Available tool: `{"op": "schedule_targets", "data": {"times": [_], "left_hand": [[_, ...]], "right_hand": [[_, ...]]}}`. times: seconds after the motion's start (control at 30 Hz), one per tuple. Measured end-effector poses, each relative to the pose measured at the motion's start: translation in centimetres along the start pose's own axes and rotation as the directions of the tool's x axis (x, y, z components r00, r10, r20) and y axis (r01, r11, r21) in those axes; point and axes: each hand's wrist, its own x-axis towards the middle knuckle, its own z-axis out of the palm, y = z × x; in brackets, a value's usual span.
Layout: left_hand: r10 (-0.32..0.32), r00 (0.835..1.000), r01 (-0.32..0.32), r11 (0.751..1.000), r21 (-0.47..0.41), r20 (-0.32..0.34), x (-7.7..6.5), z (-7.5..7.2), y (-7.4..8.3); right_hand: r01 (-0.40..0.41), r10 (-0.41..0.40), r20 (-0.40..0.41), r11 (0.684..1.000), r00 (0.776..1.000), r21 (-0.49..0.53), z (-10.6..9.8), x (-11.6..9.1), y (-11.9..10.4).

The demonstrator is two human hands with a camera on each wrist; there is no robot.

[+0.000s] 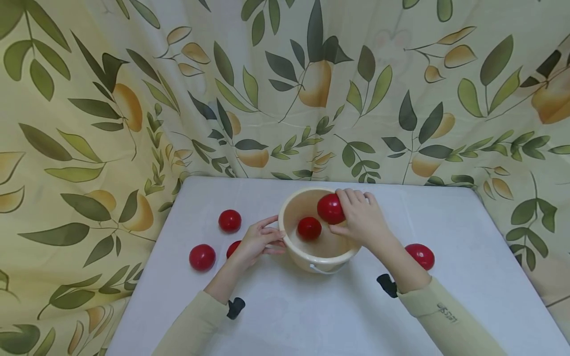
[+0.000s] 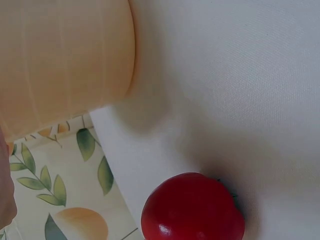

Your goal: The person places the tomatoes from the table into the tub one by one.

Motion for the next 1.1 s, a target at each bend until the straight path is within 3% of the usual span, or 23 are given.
{"op": "schedule_targets", "data": {"times": [0.23, 0.57, 0.87, 1.1], "left_hand": [[-0.001, 1.0, 0.0, 1.0, 0.009, 0.006, 0.1, 0.1, 0.0], [-0.002, 1.0, 0.001, 1.0, 0.021, 0.027, 0.1, 0.3, 0.1], [-0.013, 1.0, 0.013, 1.0, 0.024, -0.012, 0.1, 0.0, -0.2], [-0.013, 1.0, 0.013, 1.0, 0.013, -0.018, 0.1, 0.1, 0.0]], "right_hand": [[0.161, -0.16, 0.065, 0.987, 0.985, -0.007, 2.8, 1.5, -1.9], [0.368, -0.349, 0.161, 0.924, 0.923, -0.103, 5.9, 3.0, -3.3], [0.474, -0.416, 0.287, 0.863, 0.863, -0.175, 7.3, 3.6, -4.2], [0.55, -0.459, 0.329, 0.786, 0.825, -0.284, 8.2, 3.3, -4.4]]}}
